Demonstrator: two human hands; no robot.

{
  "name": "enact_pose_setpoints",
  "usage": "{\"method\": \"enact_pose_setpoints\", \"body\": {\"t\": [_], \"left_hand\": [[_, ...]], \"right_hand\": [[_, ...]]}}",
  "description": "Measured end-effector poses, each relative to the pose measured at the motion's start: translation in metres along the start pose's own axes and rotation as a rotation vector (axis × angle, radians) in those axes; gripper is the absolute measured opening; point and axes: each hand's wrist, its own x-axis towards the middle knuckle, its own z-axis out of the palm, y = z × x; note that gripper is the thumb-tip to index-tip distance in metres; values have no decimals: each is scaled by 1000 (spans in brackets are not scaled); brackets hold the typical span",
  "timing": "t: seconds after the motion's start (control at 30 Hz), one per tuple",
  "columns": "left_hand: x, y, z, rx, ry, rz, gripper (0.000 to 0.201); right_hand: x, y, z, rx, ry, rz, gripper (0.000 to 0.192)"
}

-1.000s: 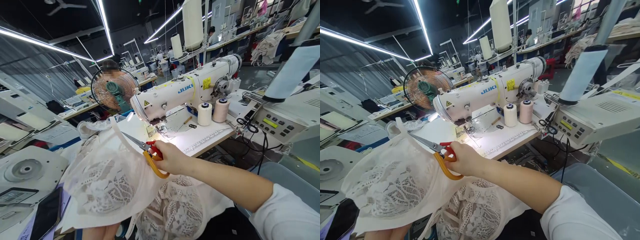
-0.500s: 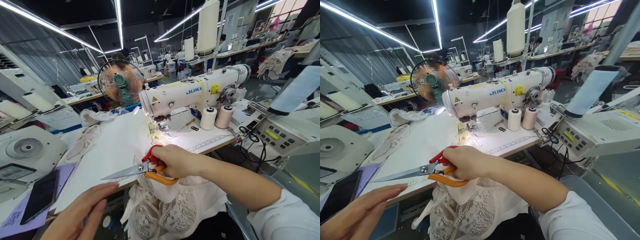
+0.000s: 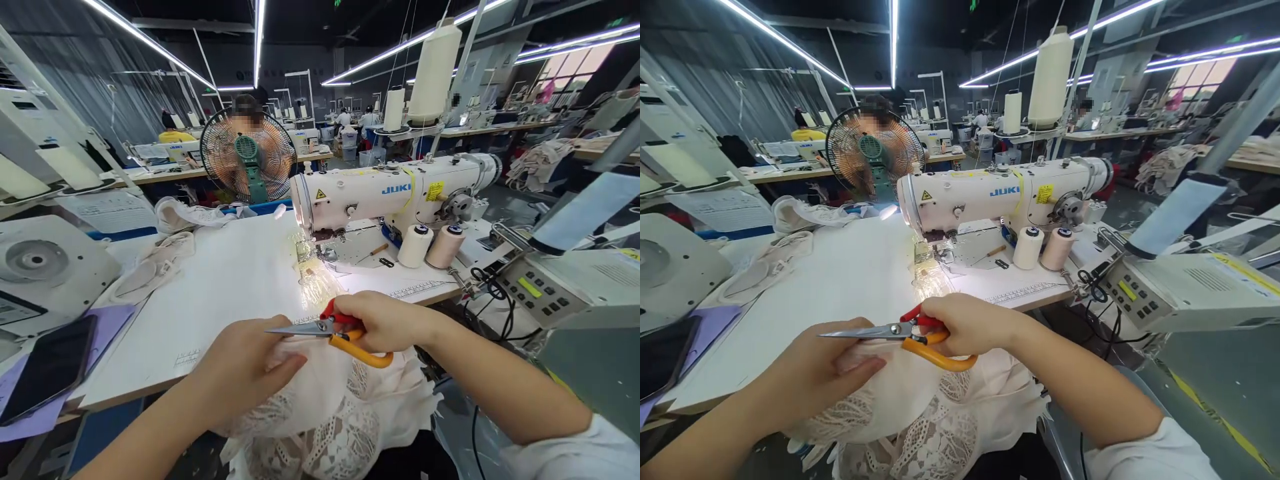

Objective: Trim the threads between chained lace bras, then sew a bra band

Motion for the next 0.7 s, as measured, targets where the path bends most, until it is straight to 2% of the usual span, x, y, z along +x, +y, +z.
{"method": "enact_pose_setpoints", "body": {"t": [0.1, 0.17, 0.47, 0.7], "left_hand": [[-4, -7, -10, 5, -53, -141, 20], [-6, -13, -9, -30, -68, -171, 19], [-1, -46, 28, -202, -131, -187, 26], [-1, -61, 38, -282, -140, -128, 25]], "right_hand": [[-8, 8, -5, -9, 5, 28, 15], [-13, 15, -6, 1, 29, 56, 15], [-10, 60, 15, 134, 142, 194, 19], [-10, 76, 23, 287, 304, 244, 27]]}}
